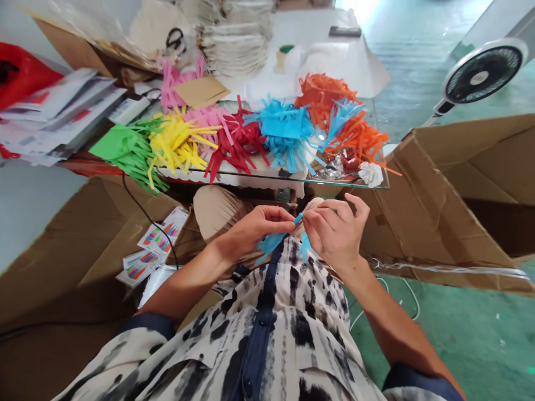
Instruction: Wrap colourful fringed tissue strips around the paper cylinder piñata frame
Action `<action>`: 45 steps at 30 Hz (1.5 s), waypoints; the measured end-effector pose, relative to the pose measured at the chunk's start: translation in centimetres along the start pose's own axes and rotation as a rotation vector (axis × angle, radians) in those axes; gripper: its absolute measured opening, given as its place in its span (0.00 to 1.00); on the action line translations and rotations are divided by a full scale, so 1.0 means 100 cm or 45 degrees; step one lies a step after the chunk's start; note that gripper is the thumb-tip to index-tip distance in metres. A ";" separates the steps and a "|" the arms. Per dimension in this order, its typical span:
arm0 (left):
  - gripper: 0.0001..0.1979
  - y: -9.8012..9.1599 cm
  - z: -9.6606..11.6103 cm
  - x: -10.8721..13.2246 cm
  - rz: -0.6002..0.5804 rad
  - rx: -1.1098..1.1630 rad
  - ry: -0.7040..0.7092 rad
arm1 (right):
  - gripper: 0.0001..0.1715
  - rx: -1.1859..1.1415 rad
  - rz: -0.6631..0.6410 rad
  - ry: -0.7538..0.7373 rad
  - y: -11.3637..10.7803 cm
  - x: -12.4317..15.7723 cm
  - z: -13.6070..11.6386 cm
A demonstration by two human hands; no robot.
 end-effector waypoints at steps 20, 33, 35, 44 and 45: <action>0.18 0.017 0.136 -0.071 -0.051 -0.079 0.532 | 0.06 -0.912 0.034 0.842 0.038 -0.117 0.068; 0.19 0.000 0.146 -0.100 0.132 0.018 0.671 | 0.06 -0.882 0.080 0.736 0.060 -0.131 0.087; 0.20 -0.007 0.145 -0.109 0.124 0.073 0.618 | 0.07 -0.912 0.020 0.762 0.069 -0.137 0.092; 0.18 -0.066 0.124 -0.147 0.225 0.288 0.354 | 0.21 0.015 -0.676 0.332 0.225 -0.254 0.138; 0.19 -0.070 0.121 -0.148 0.207 0.316 0.322 | 0.20 0.088 -0.772 0.313 0.252 -0.267 0.145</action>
Point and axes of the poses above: each hand's wrist, its own x-axis away from the middle knuckle, its own y-axis out of the palm, z = x × y, the point moved 6 cm from there along -x, towards the middle knuckle, and after that the axes turned 9 degrees about z, right-handed, at the moved point
